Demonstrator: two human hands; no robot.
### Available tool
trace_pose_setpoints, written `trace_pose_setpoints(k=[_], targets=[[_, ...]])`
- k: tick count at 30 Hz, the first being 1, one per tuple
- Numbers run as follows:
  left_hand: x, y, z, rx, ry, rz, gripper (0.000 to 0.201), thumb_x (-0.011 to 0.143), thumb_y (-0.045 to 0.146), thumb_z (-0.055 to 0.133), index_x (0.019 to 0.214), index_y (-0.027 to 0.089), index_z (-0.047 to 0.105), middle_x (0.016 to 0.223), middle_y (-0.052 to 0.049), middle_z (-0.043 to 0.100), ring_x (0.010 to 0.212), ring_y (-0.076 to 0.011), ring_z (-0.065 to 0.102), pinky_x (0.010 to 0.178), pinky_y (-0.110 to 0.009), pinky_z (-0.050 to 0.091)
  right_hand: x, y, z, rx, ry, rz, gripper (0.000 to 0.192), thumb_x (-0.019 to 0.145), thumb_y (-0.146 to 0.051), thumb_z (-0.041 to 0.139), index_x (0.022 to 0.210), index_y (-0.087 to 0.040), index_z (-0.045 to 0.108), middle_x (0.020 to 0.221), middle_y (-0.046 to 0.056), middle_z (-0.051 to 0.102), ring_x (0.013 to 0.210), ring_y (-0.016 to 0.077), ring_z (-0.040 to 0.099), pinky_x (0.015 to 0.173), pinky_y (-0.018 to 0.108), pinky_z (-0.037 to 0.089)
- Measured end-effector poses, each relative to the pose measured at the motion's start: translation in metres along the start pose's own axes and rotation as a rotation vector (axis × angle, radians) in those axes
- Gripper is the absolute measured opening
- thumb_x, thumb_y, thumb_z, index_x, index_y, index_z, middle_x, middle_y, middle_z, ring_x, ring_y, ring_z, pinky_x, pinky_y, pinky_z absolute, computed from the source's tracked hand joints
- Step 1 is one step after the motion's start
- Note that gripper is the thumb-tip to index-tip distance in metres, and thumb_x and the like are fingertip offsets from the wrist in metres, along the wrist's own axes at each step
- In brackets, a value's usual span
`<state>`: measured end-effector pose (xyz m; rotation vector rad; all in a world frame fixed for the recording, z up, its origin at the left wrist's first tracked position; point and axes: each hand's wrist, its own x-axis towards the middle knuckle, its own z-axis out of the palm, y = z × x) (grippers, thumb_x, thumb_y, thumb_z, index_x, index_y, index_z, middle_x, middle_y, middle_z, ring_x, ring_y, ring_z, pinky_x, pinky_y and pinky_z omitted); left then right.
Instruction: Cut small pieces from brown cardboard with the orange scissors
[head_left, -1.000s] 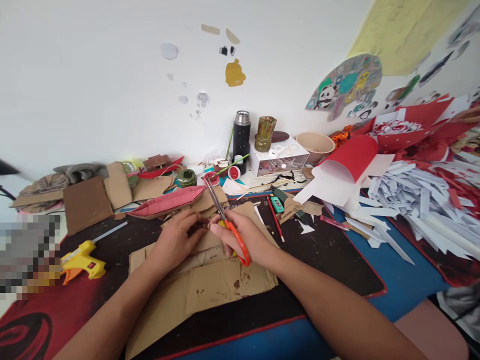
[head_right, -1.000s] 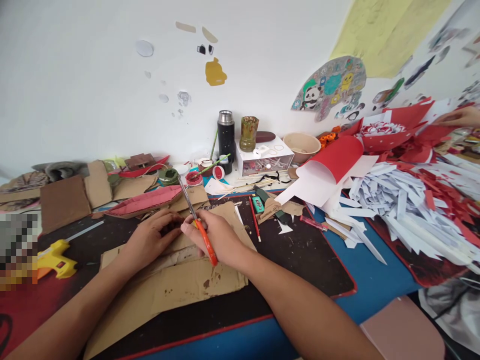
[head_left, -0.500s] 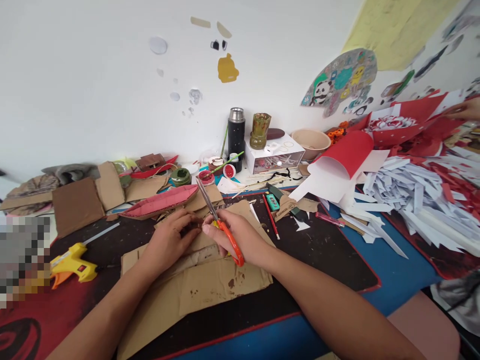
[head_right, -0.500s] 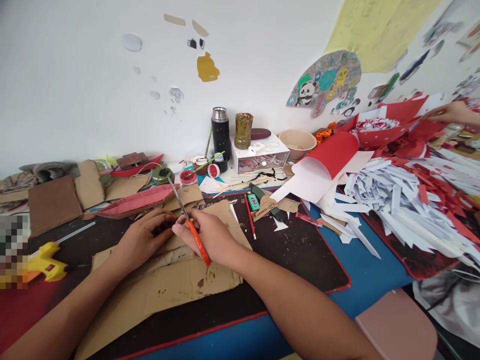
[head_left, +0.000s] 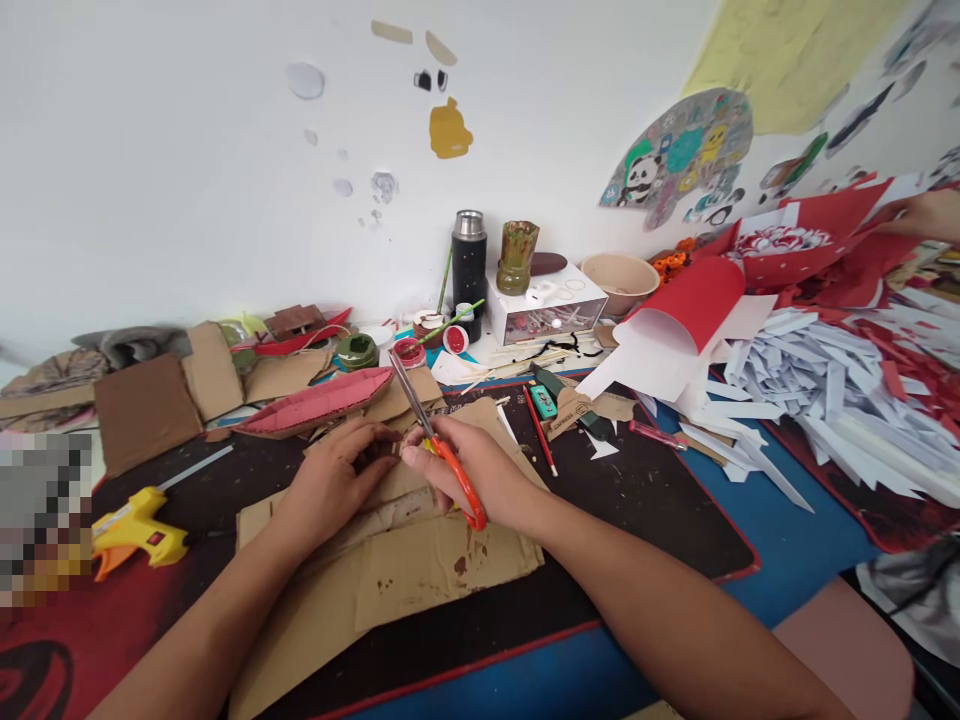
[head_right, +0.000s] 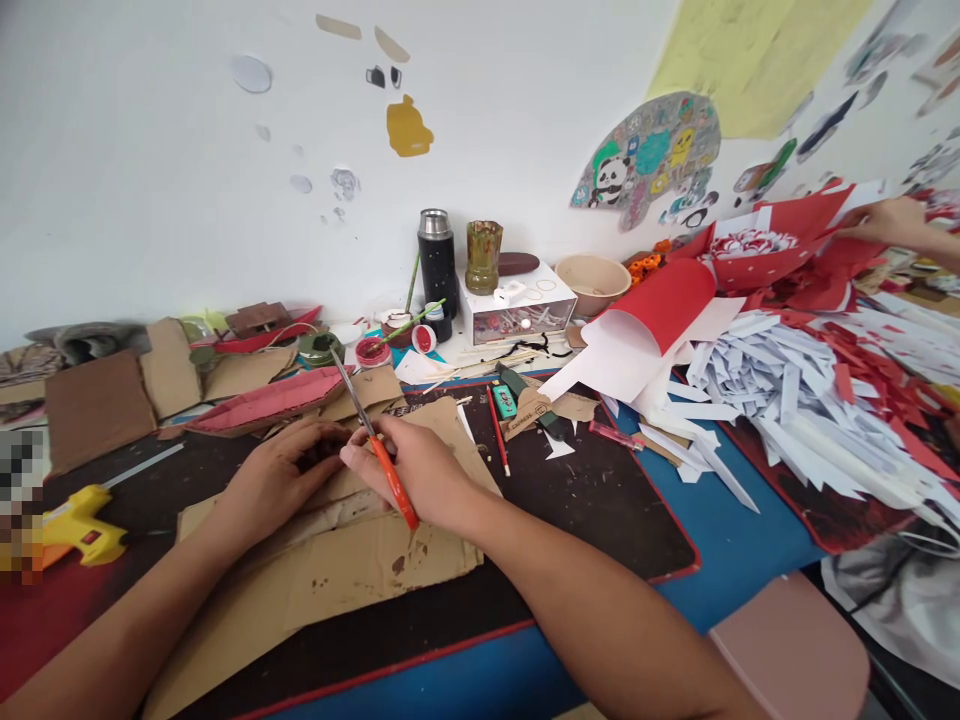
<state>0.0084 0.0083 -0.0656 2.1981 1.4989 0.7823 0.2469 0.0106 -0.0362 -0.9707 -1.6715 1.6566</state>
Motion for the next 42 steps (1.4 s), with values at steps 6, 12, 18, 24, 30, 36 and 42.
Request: trace_pose_setpoints(k=[6,12,18,24,30,36,42], targets=[[-0.0007,-0.0013,-0.0052,-0.032,-0.044,-0.041,0.029,0.098,0.043,0.062,0.117,0.026,0.075,0.111,-0.008,0.079,0.097,-0.0276,0.074,0.085,-0.039,0.059,0.0014,0.0033,-0.0012,-0.005,0.011,-0.019,0.033,0.102,-0.054,0.074,0.114,-0.023,0.065,0.069,-0.007,0.058,0.05,0.0117,0.059,0.047,0.022,0.047],[0.0004,0.0003,-0.0038,-0.022,-0.041,-0.02,0.028,0.099,0.042,0.061,0.117,0.026,0.076,0.109,-0.008,0.081,0.096,-0.0278,0.076,0.085,-0.04,0.06,0.0014,0.0001,-0.0012,-0.007,0.038,0.003,0.034,0.101,-0.053,0.075,0.115,-0.023,0.065,0.066,-0.008,0.058,0.05,0.0124,0.059,0.047,0.022,0.047],[0.0014,0.0021,-0.0009,-0.002,-0.022,-0.006,0.026,0.099,0.04,0.061,0.114,0.025,0.076,0.11,-0.009,0.081,0.099,-0.0289,0.076,0.089,-0.042,0.06,0.0003,-0.0021,-0.0014,0.002,0.033,-0.006,0.034,0.101,-0.053,0.075,0.114,-0.023,0.065,0.063,-0.008,0.057,0.048,0.0124,0.058,0.047,0.022,0.046],[0.001,0.0014,-0.0008,-0.021,-0.025,-0.009,0.028,0.099,0.042,0.062,0.115,0.025,0.076,0.111,-0.009,0.08,0.1,-0.0292,0.075,0.091,-0.042,0.06,0.0007,-0.0032,-0.0019,-0.009,0.031,0.004,0.035,0.1,-0.053,0.075,0.112,-0.022,0.064,0.062,-0.008,0.057,0.048,0.0128,0.058,0.047,0.022,0.046],[0.0002,0.0013,-0.0033,-0.053,-0.039,-0.027,0.029,0.099,0.042,0.063,0.118,0.024,0.076,0.111,-0.009,0.08,0.098,-0.0277,0.075,0.088,-0.04,0.059,0.0016,0.0004,-0.0019,0.002,0.029,-0.008,0.034,0.101,-0.052,0.074,0.113,-0.023,0.063,0.062,-0.009,0.057,0.048,0.0128,0.059,0.048,0.023,0.046],[0.0005,0.0011,-0.0043,-0.058,-0.042,-0.015,0.029,0.098,0.041,0.063,0.118,0.025,0.076,0.11,-0.008,0.081,0.096,-0.0273,0.075,0.087,-0.04,0.06,0.0003,-0.003,-0.0022,0.006,0.024,-0.004,0.032,0.102,-0.05,0.073,0.115,-0.022,0.064,0.061,-0.009,0.056,0.048,0.0122,0.058,0.048,0.022,0.046],[0.0025,0.0003,-0.0011,-0.041,-0.026,-0.011,0.028,0.099,0.041,0.061,0.115,0.025,0.077,0.111,-0.008,0.082,0.099,-0.029,0.076,0.089,-0.042,0.061,0.0003,-0.0042,-0.0028,-0.007,0.024,-0.004,0.033,0.102,-0.051,0.073,0.114,-0.022,0.064,0.062,-0.009,0.057,0.048,0.012,0.059,0.049,0.022,0.046]])
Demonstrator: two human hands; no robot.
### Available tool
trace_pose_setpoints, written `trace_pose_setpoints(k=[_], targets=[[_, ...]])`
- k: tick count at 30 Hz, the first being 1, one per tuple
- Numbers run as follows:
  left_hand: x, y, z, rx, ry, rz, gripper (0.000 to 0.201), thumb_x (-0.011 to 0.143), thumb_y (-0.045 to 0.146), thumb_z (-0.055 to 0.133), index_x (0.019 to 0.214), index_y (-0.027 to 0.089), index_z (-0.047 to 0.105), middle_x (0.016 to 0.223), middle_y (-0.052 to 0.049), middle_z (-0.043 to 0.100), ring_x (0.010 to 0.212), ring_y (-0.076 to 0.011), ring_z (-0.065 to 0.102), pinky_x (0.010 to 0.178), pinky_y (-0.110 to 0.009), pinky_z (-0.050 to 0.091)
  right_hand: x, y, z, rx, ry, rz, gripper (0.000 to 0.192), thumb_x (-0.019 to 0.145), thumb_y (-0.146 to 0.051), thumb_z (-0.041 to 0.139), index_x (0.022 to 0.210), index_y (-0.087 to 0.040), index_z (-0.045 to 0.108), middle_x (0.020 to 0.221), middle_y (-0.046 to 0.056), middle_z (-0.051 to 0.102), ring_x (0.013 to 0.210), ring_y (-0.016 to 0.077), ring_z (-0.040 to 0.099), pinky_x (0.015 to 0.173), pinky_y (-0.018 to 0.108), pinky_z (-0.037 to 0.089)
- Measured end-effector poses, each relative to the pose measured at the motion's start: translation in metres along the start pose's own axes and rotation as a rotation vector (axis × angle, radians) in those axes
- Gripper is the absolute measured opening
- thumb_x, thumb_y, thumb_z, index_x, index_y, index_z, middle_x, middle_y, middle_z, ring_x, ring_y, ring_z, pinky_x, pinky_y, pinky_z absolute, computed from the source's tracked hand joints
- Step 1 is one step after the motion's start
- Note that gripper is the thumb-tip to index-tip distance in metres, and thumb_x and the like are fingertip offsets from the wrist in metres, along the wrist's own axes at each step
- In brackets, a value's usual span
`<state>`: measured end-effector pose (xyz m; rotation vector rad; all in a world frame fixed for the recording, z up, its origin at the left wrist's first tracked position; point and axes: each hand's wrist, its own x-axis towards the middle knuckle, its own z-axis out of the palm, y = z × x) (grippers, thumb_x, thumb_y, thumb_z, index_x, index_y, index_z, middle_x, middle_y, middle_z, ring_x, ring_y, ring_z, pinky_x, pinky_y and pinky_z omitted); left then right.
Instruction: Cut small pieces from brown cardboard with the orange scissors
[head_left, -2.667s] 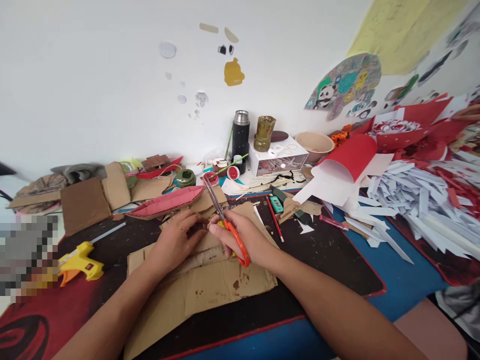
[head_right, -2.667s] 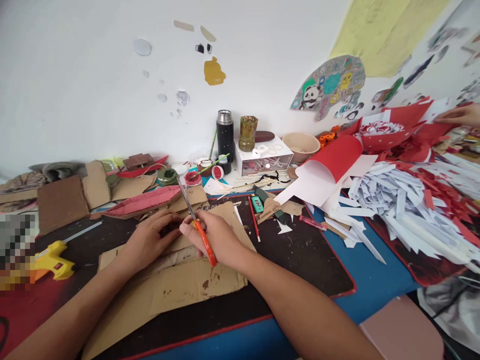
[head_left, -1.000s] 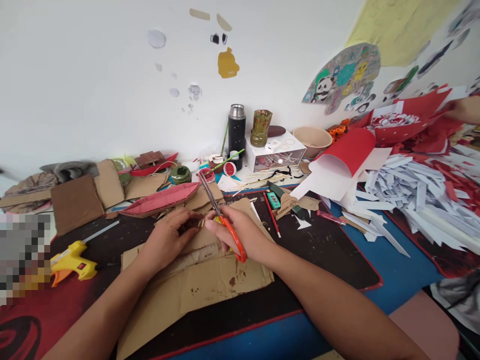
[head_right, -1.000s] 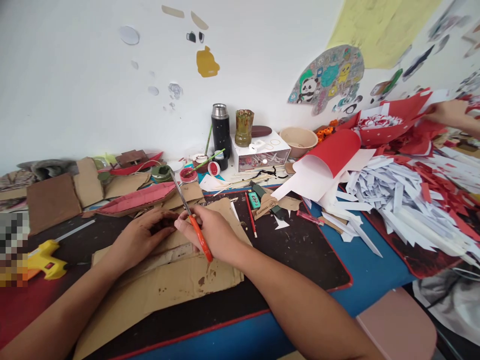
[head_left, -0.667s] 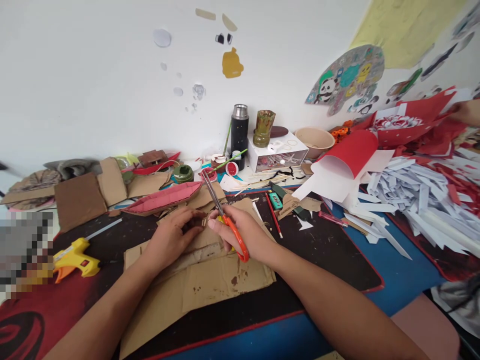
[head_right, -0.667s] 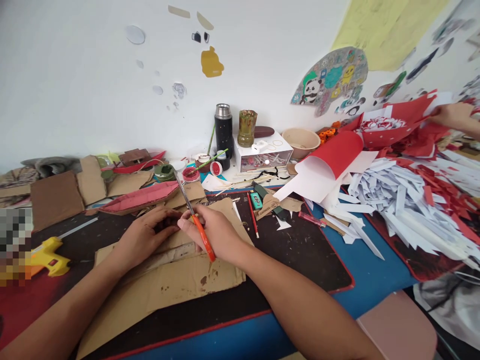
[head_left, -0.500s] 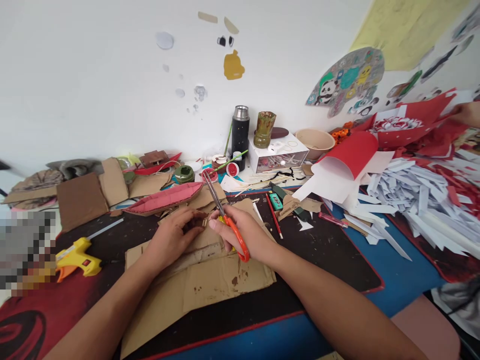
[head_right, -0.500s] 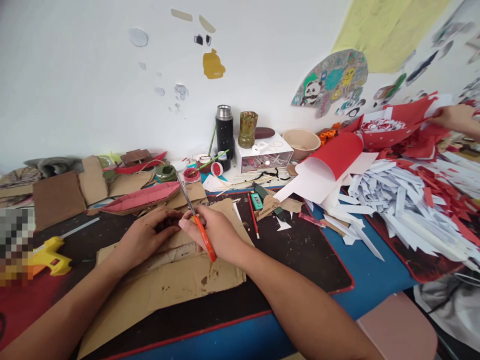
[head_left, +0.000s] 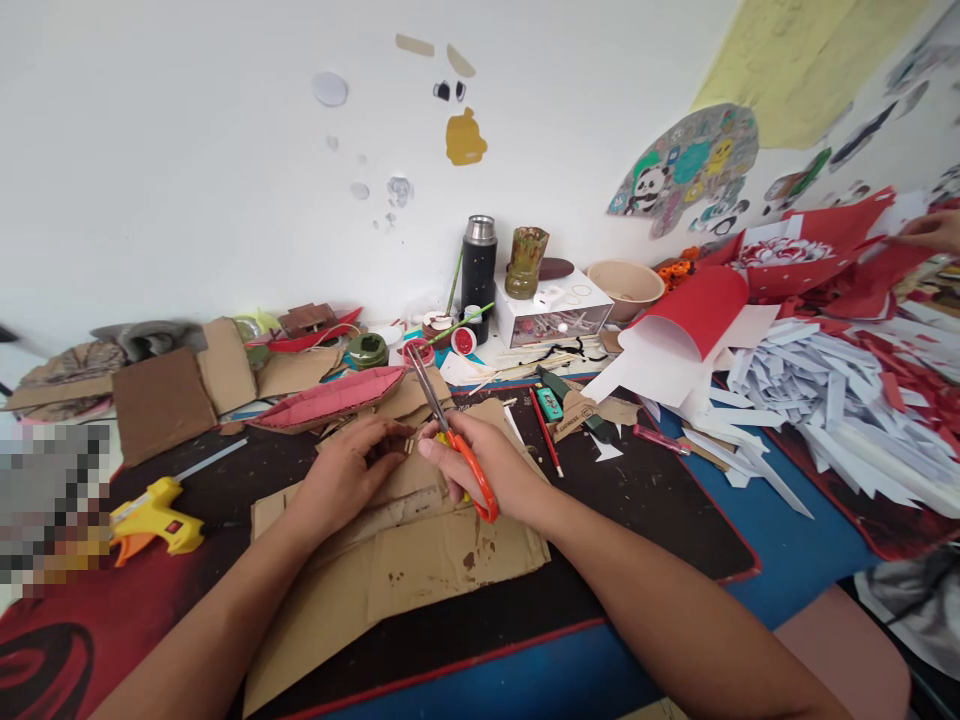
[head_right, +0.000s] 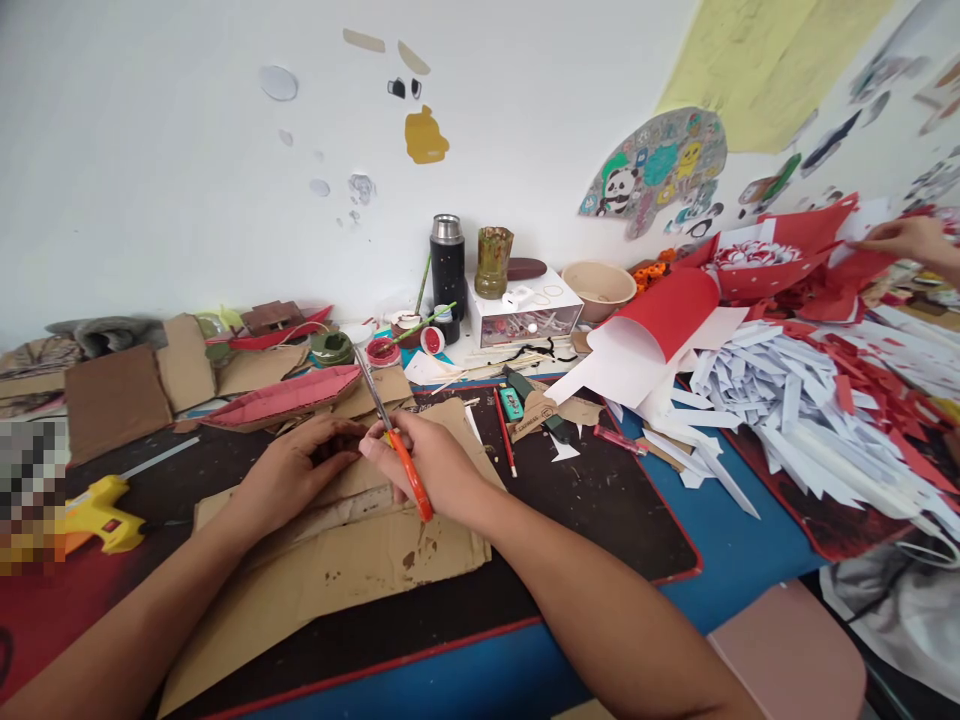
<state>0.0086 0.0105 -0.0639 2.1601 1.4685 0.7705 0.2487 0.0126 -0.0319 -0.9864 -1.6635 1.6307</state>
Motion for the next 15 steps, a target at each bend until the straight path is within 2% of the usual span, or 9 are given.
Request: trace_pose_setpoints(k=[7,15], targets=[[0.0005,0.0032,-0.0011,-0.002,-0.006,0.001,0.027,0.098,0.04,0.061,0.114,0.025,0.077,0.109,-0.008,0.081,0.097,-0.0286,0.076,0.088,-0.041,0.06,0.0007,0.004,-0.0009,-0.007,-0.005,0.005,0.033,0.103,-0.052,0.072,0.116,-0.022,0.063,0.062,-0.009,0.058,0.049,0.0123,0.06,0.05,0.022,0.047],[0.0001,-0.001,-0.0014,-0.026,-0.023,-0.023,0.032,0.099,0.043,0.061,0.121,0.025,0.077,0.113,-0.009,0.082,0.099,-0.0286,0.075,0.089,-0.041,0.06,0.0024,0.0067,0.0001,0.002,-0.011,-0.008,0.035,0.102,-0.054,0.073,0.115,-0.022,0.064,0.062,-0.009,0.057,0.048,0.0125,0.058,0.048,0.023,0.047]])
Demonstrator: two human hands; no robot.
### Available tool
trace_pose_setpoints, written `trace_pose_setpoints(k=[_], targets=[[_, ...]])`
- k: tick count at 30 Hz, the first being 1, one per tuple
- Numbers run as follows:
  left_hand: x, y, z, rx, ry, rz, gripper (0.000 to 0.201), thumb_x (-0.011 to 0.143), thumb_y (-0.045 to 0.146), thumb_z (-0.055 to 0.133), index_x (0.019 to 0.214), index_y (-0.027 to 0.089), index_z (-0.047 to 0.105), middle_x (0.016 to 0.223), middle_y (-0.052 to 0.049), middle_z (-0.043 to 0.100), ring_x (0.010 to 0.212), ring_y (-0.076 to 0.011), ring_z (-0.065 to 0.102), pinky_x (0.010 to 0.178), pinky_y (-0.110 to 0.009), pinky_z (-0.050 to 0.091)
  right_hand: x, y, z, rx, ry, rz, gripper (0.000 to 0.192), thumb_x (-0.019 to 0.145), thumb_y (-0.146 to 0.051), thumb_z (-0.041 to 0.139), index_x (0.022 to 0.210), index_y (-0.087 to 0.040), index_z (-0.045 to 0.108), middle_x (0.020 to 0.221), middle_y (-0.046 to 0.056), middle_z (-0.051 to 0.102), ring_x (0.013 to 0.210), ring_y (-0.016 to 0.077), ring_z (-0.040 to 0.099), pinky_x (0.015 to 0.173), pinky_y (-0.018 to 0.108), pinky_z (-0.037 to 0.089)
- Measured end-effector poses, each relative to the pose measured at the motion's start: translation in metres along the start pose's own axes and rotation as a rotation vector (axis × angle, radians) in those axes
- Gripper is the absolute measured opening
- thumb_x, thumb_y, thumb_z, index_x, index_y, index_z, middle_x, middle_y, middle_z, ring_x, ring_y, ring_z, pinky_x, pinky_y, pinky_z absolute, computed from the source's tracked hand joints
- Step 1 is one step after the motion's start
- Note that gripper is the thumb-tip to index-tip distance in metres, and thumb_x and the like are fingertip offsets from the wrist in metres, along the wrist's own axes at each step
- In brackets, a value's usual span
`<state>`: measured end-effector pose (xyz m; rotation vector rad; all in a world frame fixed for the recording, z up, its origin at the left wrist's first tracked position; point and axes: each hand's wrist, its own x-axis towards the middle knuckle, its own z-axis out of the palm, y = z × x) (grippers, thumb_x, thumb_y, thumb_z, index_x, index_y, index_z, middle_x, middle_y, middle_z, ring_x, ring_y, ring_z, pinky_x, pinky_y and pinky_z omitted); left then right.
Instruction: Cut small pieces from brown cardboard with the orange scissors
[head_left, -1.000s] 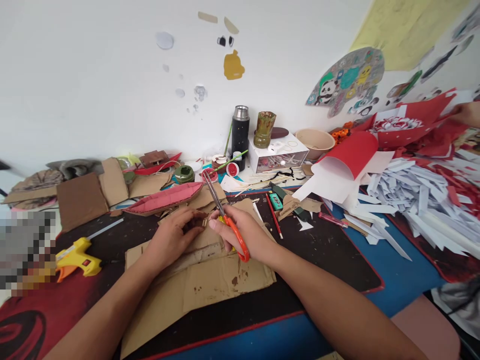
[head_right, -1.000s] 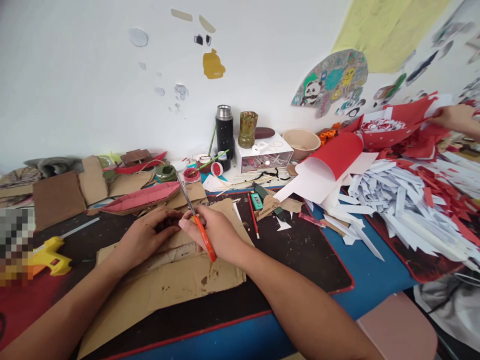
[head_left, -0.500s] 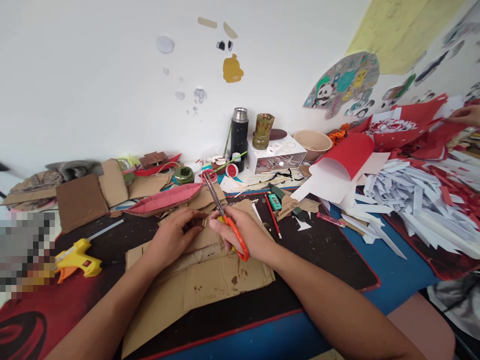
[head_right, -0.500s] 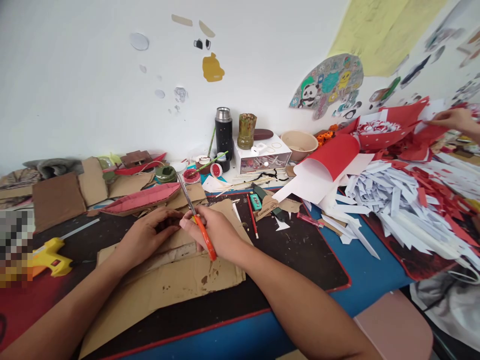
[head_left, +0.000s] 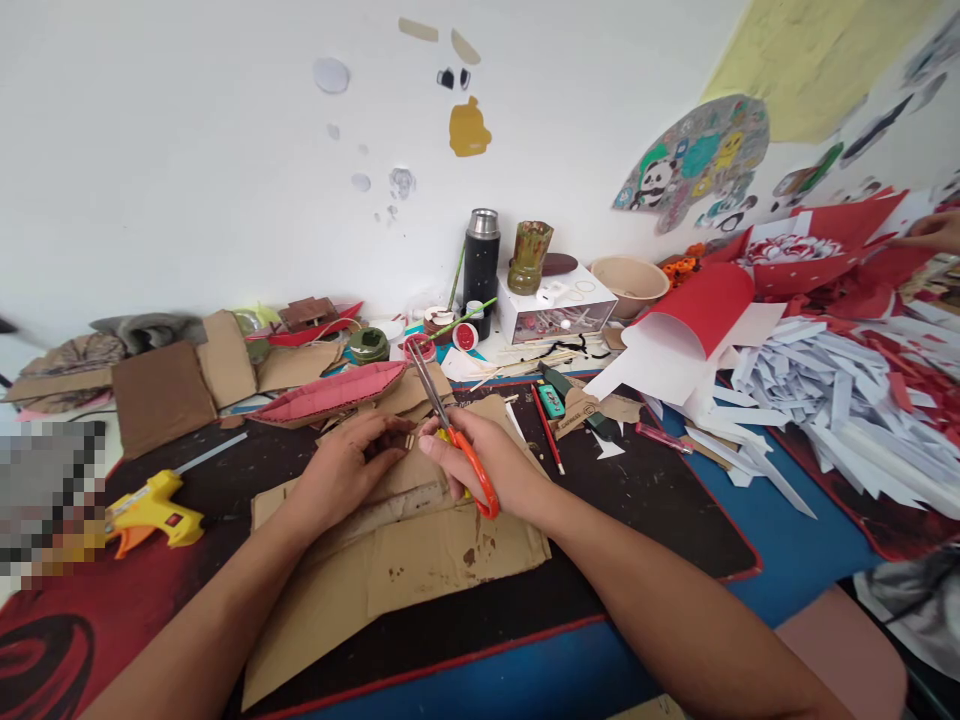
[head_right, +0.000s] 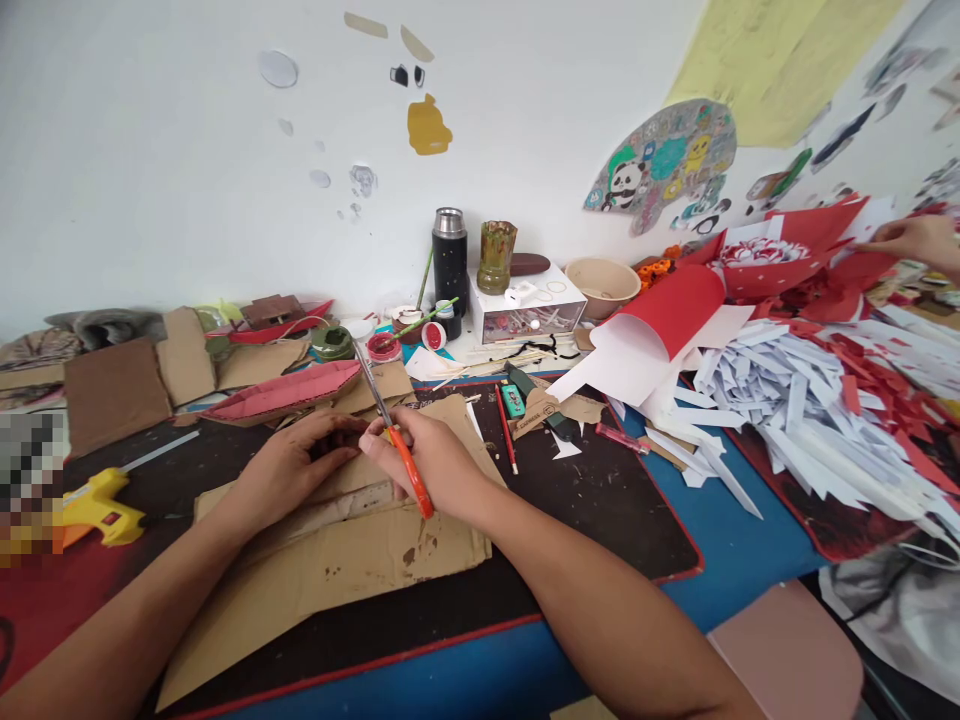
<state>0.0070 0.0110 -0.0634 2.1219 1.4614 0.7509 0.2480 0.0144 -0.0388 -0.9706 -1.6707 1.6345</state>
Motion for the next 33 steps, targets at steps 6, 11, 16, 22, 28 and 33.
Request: trace_pose_setpoints(k=[6,11,16,22,28,33], targets=[[-0.001,0.002,-0.003,-0.112,0.056,-0.052,0.032,0.099,0.049,0.063,0.116,0.026,0.078,0.117,-0.007,0.083,0.106,-0.0284,0.077,0.097,-0.043,0.06,-0.002,-0.004,0.0,-0.001,0.013,0.01,0.034,0.102,-0.052,0.073,0.114,-0.022,0.064,0.064,-0.009,0.057,0.048,0.0115,0.059,0.049,0.022,0.047],[-0.003,0.004,-0.02,-0.178,0.184,-0.153,0.037,0.094,0.057,0.068,0.112,0.027,0.077,0.119,-0.007,0.085,0.11,-0.0305,0.077,0.1,-0.046,0.061,0.0,-0.002,0.0,0.041,0.031,0.002,0.033,0.1,-0.051,0.075,0.111,-0.022,0.062,0.061,-0.01,0.056,0.046,0.0111,0.057,0.046,0.021,0.044],[-0.01,0.02,-0.045,-0.179,0.316,-0.242,0.036,0.092,0.058,0.071,0.109,0.027,0.079,0.104,-0.002,0.085,0.092,-0.0268,0.077,0.089,-0.042,0.064,0.005,0.002,-0.002,0.055,0.096,-0.03,0.033,0.1,-0.051,0.074,0.111,-0.022,0.061,0.056,-0.01,0.055,0.045,0.0115,0.057,0.046,0.02,0.044],[-0.016,0.04,-0.068,-0.096,0.441,-0.399,0.043,0.09,0.063,0.069,0.115,0.031,0.081,0.105,0.001,0.087,0.103,-0.029,0.08,0.098,-0.043,0.064,0.008,0.005,-0.004,0.12,0.104,-0.038,0.037,0.097,-0.054,0.077,0.11,-0.022,0.062,0.06,-0.01,0.056,0.047,0.0108,0.058,0.045,0.02,0.043],[0.012,0.043,-0.082,0.082,0.143,-0.408,0.066,0.066,0.082,0.064,0.104,0.032,0.084,0.111,-0.004,0.088,0.11,-0.0403,0.079,0.099,-0.05,0.062,0.006,0.004,0.001,0.138,0.146,-0.085,0.038,0.096,-0.055,0.077,0.112,-0.023,0.064,0.069,-0.007,0.059,0.05,0.011,0.056,0.049,0.023,0.047],[0.045,0.071,-0.079,0.123,0.065,-0.277,0.066,0.069,0.081,0.057,0.104,0.031,0.084,0.121,-0.005,0.086,0.114,-0.0368,0.078,0.096,-0.045,0.062,0.006,0.006,0.002,-0.029,0.247,-0.183,0.033,0.098,-0.051,0.074,0.116,-0.024,0.068,0.078,-0.003,0.067,0.065,0.0158,0.066,0.062,0.026,0.053]])
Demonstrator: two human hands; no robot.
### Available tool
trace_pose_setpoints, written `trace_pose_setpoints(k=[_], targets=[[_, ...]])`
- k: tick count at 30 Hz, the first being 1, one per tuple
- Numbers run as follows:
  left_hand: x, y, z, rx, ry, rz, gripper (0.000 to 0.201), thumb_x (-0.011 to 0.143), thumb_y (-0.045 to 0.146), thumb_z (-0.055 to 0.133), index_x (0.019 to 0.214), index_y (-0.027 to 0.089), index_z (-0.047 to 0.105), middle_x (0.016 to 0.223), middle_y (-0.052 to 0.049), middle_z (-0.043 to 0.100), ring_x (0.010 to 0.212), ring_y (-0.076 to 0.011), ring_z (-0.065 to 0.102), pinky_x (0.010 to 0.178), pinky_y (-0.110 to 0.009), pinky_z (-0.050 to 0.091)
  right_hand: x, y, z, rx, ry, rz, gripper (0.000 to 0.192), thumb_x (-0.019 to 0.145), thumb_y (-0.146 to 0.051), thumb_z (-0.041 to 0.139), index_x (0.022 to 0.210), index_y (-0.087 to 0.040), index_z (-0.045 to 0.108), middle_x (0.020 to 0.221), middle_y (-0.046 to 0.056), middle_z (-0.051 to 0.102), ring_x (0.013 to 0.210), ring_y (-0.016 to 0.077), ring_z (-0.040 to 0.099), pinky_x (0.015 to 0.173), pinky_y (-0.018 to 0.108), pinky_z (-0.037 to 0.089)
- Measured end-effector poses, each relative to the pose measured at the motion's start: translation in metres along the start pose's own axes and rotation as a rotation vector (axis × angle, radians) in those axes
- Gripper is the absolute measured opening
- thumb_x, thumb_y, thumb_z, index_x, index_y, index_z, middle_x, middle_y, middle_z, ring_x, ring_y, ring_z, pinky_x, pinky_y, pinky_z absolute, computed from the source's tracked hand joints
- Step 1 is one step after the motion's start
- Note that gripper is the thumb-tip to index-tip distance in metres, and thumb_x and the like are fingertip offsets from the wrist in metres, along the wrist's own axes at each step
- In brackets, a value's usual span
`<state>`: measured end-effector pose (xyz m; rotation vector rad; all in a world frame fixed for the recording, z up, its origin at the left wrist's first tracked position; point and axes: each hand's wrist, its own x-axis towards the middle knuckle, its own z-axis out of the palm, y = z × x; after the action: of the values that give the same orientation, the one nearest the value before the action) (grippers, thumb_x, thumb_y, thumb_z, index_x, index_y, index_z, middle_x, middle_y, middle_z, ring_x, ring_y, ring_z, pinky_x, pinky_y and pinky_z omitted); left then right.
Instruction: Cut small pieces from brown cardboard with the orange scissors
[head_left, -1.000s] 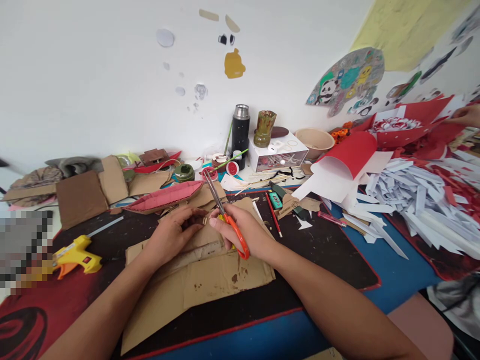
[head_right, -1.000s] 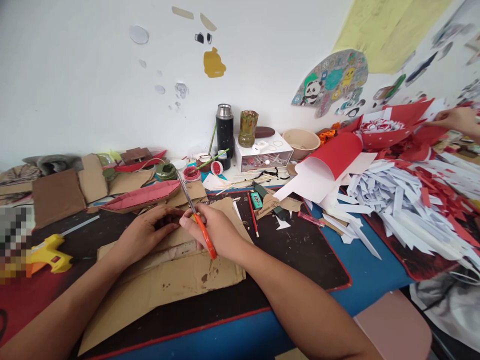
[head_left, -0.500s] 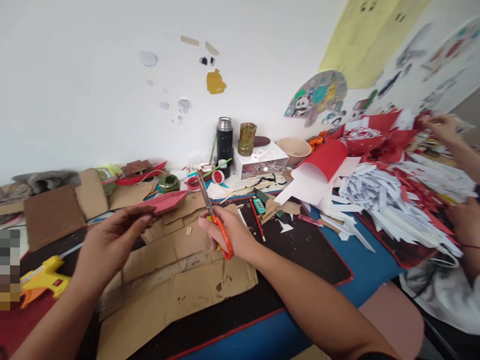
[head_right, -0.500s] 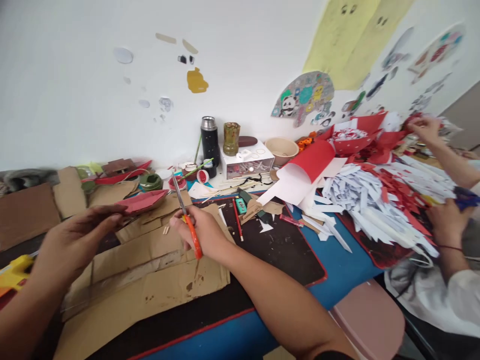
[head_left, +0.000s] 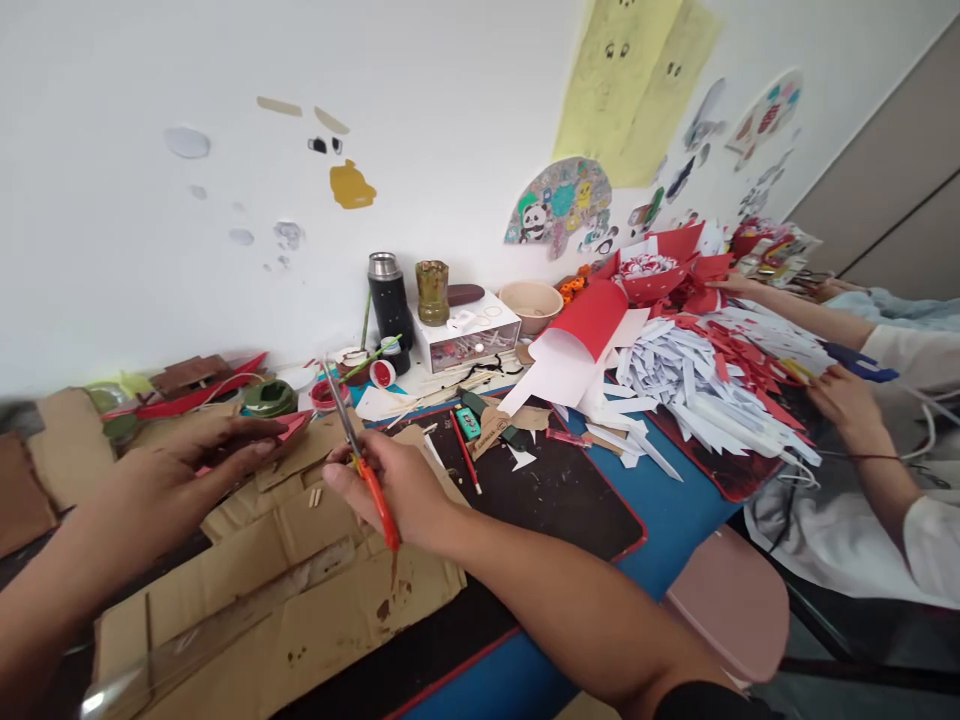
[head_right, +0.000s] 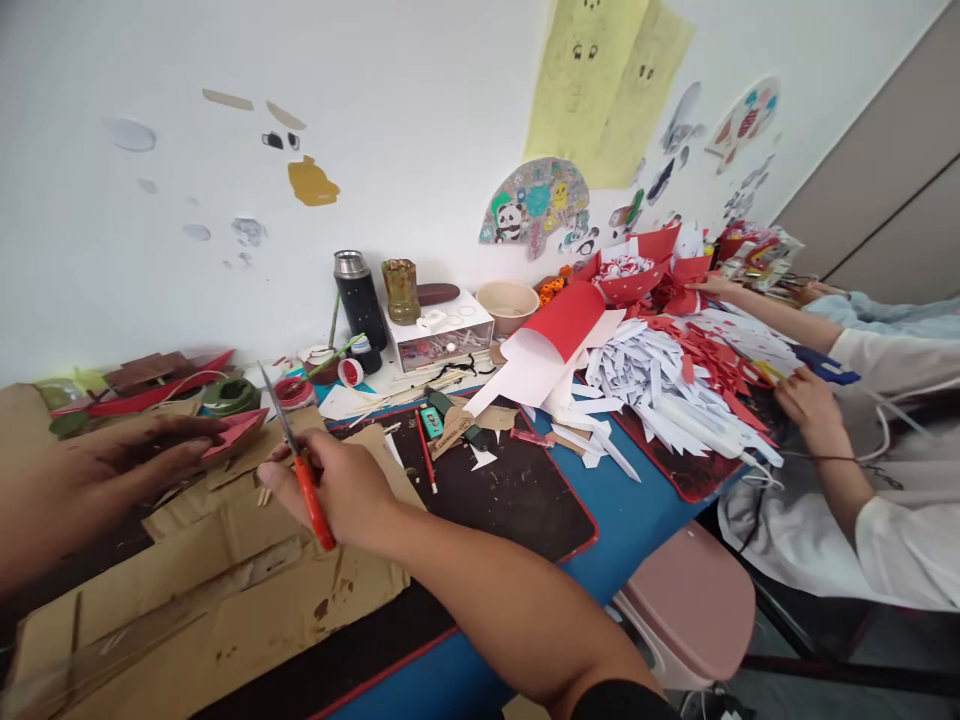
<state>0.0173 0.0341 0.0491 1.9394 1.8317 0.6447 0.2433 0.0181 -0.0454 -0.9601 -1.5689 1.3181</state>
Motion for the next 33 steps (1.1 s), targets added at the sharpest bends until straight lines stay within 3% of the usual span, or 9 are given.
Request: trace_pose_setpoints(k=[4,10,16,20,27,33], targets=[[0.027,0.021,0.015,0.098,-0.028,0.117,0.061,0.076,0.074,0.052,0.103,0.028,0.082,0.108,-0.006,0.087,0.098,-0.0341,0.08,0.089,-0.043,0.061,-0.001,-0.001,0.0,-0.152,0.039,-0.114,0.029,0.099,-0.046,0.072,0.118,-0.024,0.07,0.088,0.0,0.074,0.078,0.0188,0.072,0.073,0.028,0.055],[0.082,0.04,0.06,0.13,-0.108,0.362,0.051,0.09,0.056,0.048,0.111,0.022,0.079,0.116,-0.009,0.086,0.105,-0.0304,0.078,0.099,-0.04,0.058,-0.005,-0.01,0.001,-0.357,0.007,-0.215,0.027,0.101,-0.041,0.071,0.122,-0.024,0.07,0.094,0.0,0.078,0.078,0.0173,0.071,0.072,0.024,0.051],[0.118,0.065,0.105,0.381,-0.202,0.443,0.048,0.094,0.042,0.044,0.116,0.024,0.082,0.122,-0.009,0.086,0.108,-0.0301,0.079,0.096,-0.037,0.059,-0.002,-0.009,0.001,-0.492,-0.047,-0.35,0.029,0.102,-0.037,0.073,0.126,-0.023,0.068,0.101,0.0,0.08,0.089,0.017,0.074,0.077,0.024,0.049],[0.13,0.076,0.127,0.524,-0.243,0.438,0.043,0.093,0.034,0.046,0.11,0.021,0.084,0.118,-0.014,0.085,0.104,-0.0339,0.079,0.091,-0.04,0.059,-0.002,-0.013,0.0,-0.494,-0.064,-0.337,0.029,0.105,-0.044,0.07,0.125,-0.023,0.068,0.098,0.0,0.08,0.088,0.0167,0.075,0.073,0.024,0.047],[0.139,0.078,0.135,0.771,-0.315,0.381,0.038,0.094,0.039,0.056,0.1,0.015,0.084,0.105,-0.025,0.084,0.1,-0.0427,0.079,0.084,-0.046,0.06,-0.002,-0.021,-0.004,-0.44,-0.056,-0.271,0.028,0.104,-0.049,0.07,0.116,-0.024,0.067,0.099,0.0,0.081,0.091,0.0172,0.077,0.075,0.024,0.05],[0.139,0.071,0.137,0.829,-0.36,0.363,0.033,0.089,0.038,0.062,0.099,0.017,0.086,0.106,-0.023,0.085,0.099,-0.0412,0.08,0.083,-0.043,0.06,-0.001,-0.02,-0.004,-0.462,-0.056,-0.275,0.027,0.103,-0.05,0.069,0.113,-0.025,0.068,0.096,-0.001,0.081,0.09,0.0175,0.076,0.072,0.025,0.048]])
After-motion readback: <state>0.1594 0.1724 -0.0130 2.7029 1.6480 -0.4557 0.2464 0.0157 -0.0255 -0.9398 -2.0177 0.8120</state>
